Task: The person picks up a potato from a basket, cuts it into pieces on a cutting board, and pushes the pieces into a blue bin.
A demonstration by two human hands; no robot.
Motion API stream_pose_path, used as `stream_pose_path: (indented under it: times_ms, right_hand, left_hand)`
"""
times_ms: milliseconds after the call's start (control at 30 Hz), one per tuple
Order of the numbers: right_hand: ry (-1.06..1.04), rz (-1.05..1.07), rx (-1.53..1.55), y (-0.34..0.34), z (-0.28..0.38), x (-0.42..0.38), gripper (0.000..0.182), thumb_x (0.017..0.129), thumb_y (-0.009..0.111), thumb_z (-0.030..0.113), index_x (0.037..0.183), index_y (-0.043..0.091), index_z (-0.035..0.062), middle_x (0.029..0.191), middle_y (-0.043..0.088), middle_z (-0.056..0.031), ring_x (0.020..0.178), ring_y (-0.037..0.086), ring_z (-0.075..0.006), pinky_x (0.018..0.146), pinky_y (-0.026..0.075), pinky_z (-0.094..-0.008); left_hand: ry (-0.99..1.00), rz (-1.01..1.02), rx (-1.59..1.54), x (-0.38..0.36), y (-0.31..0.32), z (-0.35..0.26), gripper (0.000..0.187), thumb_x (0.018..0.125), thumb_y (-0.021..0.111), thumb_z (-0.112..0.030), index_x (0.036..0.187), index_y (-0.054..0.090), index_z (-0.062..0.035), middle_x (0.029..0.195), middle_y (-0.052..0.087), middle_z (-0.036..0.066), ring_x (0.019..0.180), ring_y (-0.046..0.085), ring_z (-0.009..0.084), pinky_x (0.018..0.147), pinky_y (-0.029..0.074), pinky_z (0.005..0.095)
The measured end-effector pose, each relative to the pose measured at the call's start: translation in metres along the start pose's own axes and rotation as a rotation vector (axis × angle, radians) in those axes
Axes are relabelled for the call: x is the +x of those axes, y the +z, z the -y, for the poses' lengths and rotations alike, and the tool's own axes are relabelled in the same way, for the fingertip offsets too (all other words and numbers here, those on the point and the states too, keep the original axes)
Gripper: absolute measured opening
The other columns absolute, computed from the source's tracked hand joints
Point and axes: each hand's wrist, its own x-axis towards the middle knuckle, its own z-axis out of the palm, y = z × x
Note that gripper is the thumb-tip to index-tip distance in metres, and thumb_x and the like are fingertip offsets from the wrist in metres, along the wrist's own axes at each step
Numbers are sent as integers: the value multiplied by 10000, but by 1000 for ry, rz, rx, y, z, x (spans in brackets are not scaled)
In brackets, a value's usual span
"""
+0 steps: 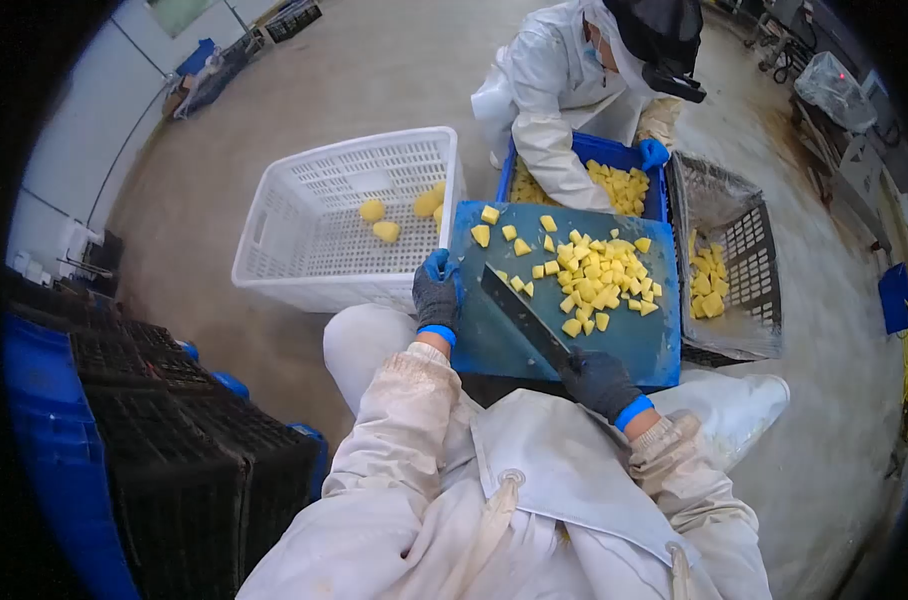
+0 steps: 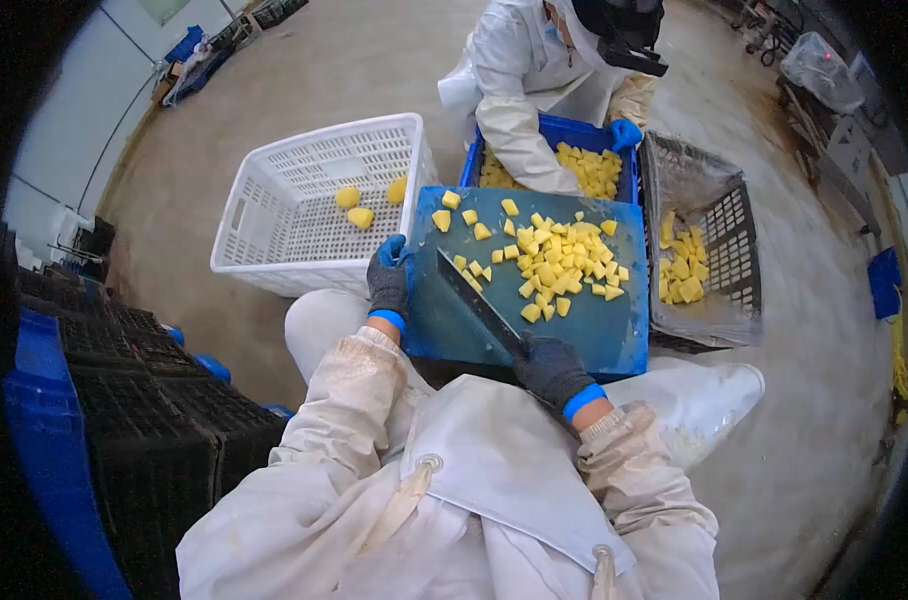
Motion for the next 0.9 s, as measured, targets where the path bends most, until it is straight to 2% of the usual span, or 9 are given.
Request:
stream_pose_path:
  times_ms: [133, 167, 233, 300, 333, 367, 433, 667, 900]
  right_hand:
    - [61, 90, 36, 6, -16, 24, 314, 839, 503, 312, 956, 619, 44, 898, 622, -234, 876, 594, -386, 741, 475, -455]
    - [78, -25, 41, 7, -24, 22, 310, 837, 511, 310, 951, 619, 42, 889, 625, -229, 863, 598, -385, 734, 474, -456]
    - [105, -143, 45, 5, -34, 14, 306, 835, 519, 307, 946, 618, 40, 881, 628, -224, 849, 602, -385, 728, 474, -456]
    - [220, -166, 144, -12, -32, 3, 303, 834, 529, 311, 936, 620, 40, 843, 630, -213, 810, 604, -393, 704, 475, -459]
    - [227, -170, 142, -15, -29, -2, 303, 834, 529, 311, 936, 620, 40, 843, 630, -213, 810, 604, -393, 704, 475, -459]
    - [214, -209, 175, -17, -27, -8, 309, 832, 536, 316, 937, 616, 37, 823, 629, -211, 792, 605, -395, 693, 475, -460]
    - [206, -244, 214, -15, -25, -13, 316, 830, 543, 322, 938, 613, 33, 803, 629, -208, 774, 605, -396, 681, 475, -461]
    - [134, -178, 191, 3, -3, -11, 293, 845, 534, 308, 931, 598, 36, 762, 620, -213, 737, 603, -392, 652, 471, -471]
    - [125, -147, 77, 7, 9, -5, 279, 845, 517, 280, 946, 577, 27, 752, 630, -201, 728, 615, -381, 668, 482, -472]
  left_hand:
    - [101, 70, 89, 36, 13, 8, 363, 809, 581, -197, 1131, 558, -29, 1110, 584, 205, 1013, 568, 364, 883, 445, 427]
    - [215, 99, 234, 45, 14, -4, 384, 810, 562, -184, 1171, 541, -55, 1139, 571, 198, 1037, 553, 371, 899, 436, 437]
    - [163, 222, 223, 60, 23, -17, 412, 802, 534, -175, 1211, 524, -124, 1184, 551, 175, 1082, 520, 378, 924, 416, 450]
    - [388, 491, 537, 80, 39, -10, 374, 808, 521, -187, 1180, 552, -165, 1198, 547, 162, 1091, 523, 362, 925, 413, 442]
    - [564, 453, 442, 85, 45, -4, 333, 807, 529, -186, 1133, 580, -146, 1145, 571, 180, 1055, 544, 357, 908, 424, 440]
    - [566, 459, 439, 86, 53, 2, 333, 807, 529, -186, 1133, 580, -146, 1145, 571, 180, 1055, 544, 357, 908, 424, 440]
    - [272, 489, 582, 83, 61, 7, 297, 812, 544, -212, 1092, 602, -134, 1085, 596, 183, 1025, 556, 353, 895, 433, 429]
    - [254, 425, 516, -9, 44, -12, 252, 816, 572, -254, 1025, 625, -123, 986, 615, 174, 952, 577, 361, 836, 441, 455]
    - [187, 427, 383, -15, 42, -18, 253, 792, 606, -229, 1015, 625, -111, 976, 613, 182, 919, 583, 362, 813, 459, 447]
